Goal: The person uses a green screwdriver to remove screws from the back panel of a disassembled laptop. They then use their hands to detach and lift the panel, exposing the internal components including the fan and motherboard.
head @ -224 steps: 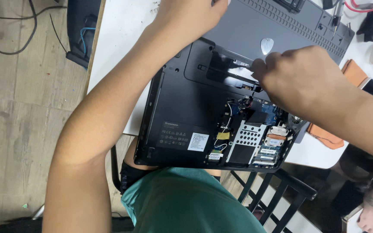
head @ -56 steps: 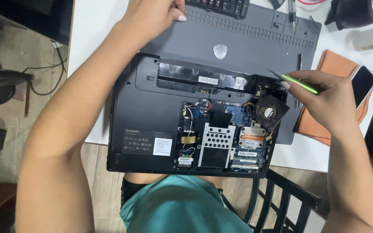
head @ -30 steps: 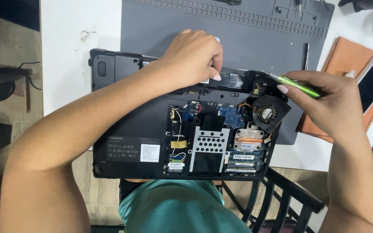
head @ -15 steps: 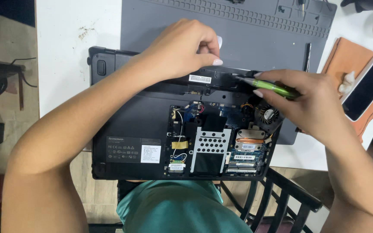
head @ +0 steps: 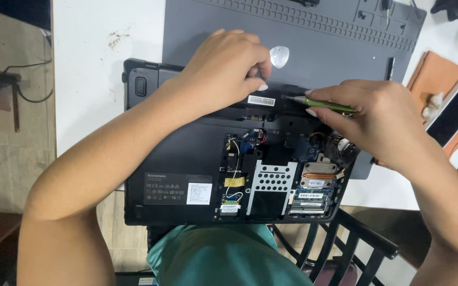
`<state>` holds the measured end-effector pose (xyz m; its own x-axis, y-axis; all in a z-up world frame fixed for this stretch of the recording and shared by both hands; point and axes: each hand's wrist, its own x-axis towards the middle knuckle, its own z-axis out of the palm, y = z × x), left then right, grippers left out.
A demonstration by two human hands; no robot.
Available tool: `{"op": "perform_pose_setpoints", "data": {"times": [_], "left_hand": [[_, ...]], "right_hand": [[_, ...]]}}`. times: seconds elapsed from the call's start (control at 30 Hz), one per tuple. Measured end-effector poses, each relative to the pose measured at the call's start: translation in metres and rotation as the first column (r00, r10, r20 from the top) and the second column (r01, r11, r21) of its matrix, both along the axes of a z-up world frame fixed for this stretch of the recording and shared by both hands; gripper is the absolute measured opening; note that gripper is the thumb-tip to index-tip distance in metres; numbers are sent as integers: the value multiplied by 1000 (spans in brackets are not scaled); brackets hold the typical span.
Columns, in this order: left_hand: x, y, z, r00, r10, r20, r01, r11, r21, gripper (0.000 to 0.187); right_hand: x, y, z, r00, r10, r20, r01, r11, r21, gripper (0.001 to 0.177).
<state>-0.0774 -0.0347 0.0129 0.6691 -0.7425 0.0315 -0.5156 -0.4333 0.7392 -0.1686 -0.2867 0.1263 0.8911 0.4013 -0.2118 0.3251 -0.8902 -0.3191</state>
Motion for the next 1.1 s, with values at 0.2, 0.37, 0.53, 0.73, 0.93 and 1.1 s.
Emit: {"op": "perform_pose_setpoints", "data": {"times": [0.2, 0.37, 0.53, 0.73, 0.93, 1.1], "left_hand": [[1, 1, -1, 1000, 3, -6, -3, 1000, 3, 8], [1, 0, -4, 1000, 2, 14, -1, 1000, -4, 9], [-1, -1, -3, 1000, 1, 23, -1, 1000, -11, 8], [-4, -6, -9, 999, -27, 33, 28, 999, -23, 7], [-9, -14, -8, 998, -55, 28, 56, 998, -24, 11], [-10, -14, -6, 997, -68, 42, 69, 998, -9, 14]], "right_hand": [[3, 3, -1, 999, -13, -51, 14, 1000, 18, 24], [6, 6, 0, 996, -7, -91, 11, 999, 37, 27], [8, 6, -2, 998, 7, -70, -7, 1000, -6, 26], [12, 9, -2, 996, 7, -86, -17, 992, -121, 26], [17, 17, 4, 994, 68, -85, -91, 943, -320, 25], [18, 21, 3, 988, 154, -20, -147, 881, -449, 17]]}}
